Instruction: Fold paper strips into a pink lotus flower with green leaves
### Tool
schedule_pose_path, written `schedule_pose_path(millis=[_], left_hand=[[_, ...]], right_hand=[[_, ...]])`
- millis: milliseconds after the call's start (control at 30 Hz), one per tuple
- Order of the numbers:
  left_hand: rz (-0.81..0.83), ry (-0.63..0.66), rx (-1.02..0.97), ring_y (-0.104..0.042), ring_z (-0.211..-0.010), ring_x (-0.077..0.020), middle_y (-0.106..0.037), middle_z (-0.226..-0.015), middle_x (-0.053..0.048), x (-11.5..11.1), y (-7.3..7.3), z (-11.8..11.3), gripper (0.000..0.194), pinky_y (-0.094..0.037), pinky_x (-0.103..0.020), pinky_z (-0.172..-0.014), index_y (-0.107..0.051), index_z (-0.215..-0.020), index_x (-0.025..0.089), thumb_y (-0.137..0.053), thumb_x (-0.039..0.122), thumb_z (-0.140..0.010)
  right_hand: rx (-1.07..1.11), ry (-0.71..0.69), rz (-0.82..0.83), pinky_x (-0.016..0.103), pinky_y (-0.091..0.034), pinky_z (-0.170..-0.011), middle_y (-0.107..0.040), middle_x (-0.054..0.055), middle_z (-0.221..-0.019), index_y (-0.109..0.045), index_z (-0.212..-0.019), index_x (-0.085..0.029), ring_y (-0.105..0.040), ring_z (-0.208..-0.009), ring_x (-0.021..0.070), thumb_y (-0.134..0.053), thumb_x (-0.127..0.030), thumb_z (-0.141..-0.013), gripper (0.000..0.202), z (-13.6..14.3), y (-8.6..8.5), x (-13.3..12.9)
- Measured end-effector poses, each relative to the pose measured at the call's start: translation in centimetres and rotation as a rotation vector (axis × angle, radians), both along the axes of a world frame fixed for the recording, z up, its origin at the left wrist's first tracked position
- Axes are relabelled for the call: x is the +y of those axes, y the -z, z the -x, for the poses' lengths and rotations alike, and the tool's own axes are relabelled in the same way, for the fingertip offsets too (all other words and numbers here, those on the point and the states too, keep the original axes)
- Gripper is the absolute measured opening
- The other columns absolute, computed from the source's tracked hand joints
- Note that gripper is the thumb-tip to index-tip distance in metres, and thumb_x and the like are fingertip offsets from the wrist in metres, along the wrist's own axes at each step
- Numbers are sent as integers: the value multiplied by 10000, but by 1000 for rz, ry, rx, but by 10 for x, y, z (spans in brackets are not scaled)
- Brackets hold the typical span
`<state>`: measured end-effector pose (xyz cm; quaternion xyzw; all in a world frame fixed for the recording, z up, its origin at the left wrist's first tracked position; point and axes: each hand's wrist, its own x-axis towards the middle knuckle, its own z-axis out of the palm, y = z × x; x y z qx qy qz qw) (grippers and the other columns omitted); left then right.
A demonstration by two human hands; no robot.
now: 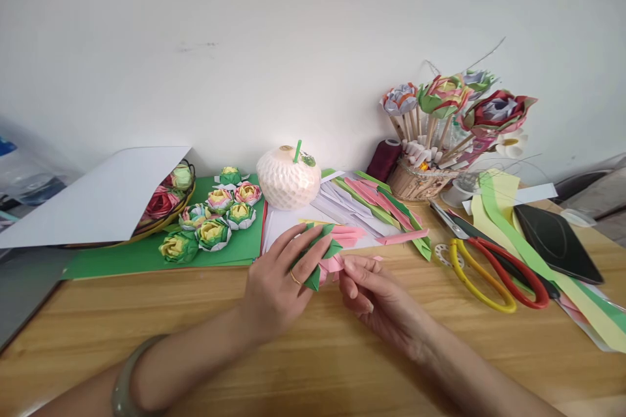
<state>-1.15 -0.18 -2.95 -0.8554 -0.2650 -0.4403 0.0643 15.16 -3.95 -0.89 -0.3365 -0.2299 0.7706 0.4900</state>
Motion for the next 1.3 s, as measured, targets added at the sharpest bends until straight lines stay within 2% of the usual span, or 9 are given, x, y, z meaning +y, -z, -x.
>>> schedule_pose_path(millis=[133,300,600,833,933,1067,1133,1200,1300], left_hand=[[-38,0,9,-495,-1139,-248,-599,-1157,-122,-1,0,0,491,-493,-389,-893,-435,-1238,157,-555,107,-765],[-89,6,9,-510,-1125,-254,-618,-1128,-129,-2,0,-1,418,-507,-383,-870,-483,-1185,131,-557,122,-773],[-76,-5,44,-507,-1123,-259,-616,-1132,-121,-4,1,-2,439,-515,-375,-853,-472,-1199,147,-564,130,-770],[-15,12,44,-495,-1137,-250,-603,-1154,-113,-6,1,-2,471,-499,-375,-863,-448,-1230,174,-542,111,-773],[163,75,-30,-518,-1107,-215,-597,-1156,-95,-7,0,-3,510,-475,-347,-897,-430,-1242,201,-547,98,-757],[639,140,-197,-574,-1014,-192,-598,-1119,-76,-8,-5,-4,552,-476,-329,-869,-388,-1233,213,-598,162,-726],[897,169,-268,-593,-953,-186,-604,-1071,-63,-9,-10,-4,523,-482,-329,-835,-382,-1185,207,-622,216,-720],[1112,225,-308,-597,-888,-170,-604,-1013,-43,-10,-15,-4,458,-484,-314,-796,-399,-1108,204,-632,245,-717],[1324,322,-345,-575,-830,-149,-592,-938,-21,-12,-19,-4,419,-472,-282,-748,-430,-1048,199,-651,255,-697]], right_hand=[[30,-4,17,83,-259,-332,-563,-35,-438,-600,-508,-102,-390,-313,-25,-756,-296,-647,284,3,0,-2],[3,-23,-3,100,-215,-317,-494,-55,-374,-574,-476,-106,-363,-296,-16,-745,-347,-650,343,4,-2,-4],[-96,52,-29,153,-154,-318,-480,-58,-382,-528,-461,-131,-291,-292,-5,-738,-390,-639,378,7,0,-6],[-228,59,-135,172,-237,-350,-475,-55,-369,-525,-494,-146,-319,-295,19,-660,-415,-719,376,10,1,-7],[-344,52,-200,190,-236,-333,-548,-27,-425,-558,-586,-154,-365,-288,45,-577,-462,-775,363,7,0,-8],[-651,191,-323,201,-281,-371,-509,-28,-436,-575,-581,-161,-386,-353,64,-518,-492,-805,404,-2,-6,-9],[-751,269,-397,210,-315,-406,-515,-26,-484,-609,-620,-173,-412,-409,78,-555,-455,-793,335,-7,-9,-7],[-813,287,-464,225,-354,-454,-565,-12,-579,-662,-763,-195,-459,-485,103,-603,-396,-771,210,-10,-11,-5],[-919,267,-549,251,-378,-524,-587,0,-655,-683,-888,-227,-483,-581,134,-643,-326,-749,176,-12,-11,-2]])
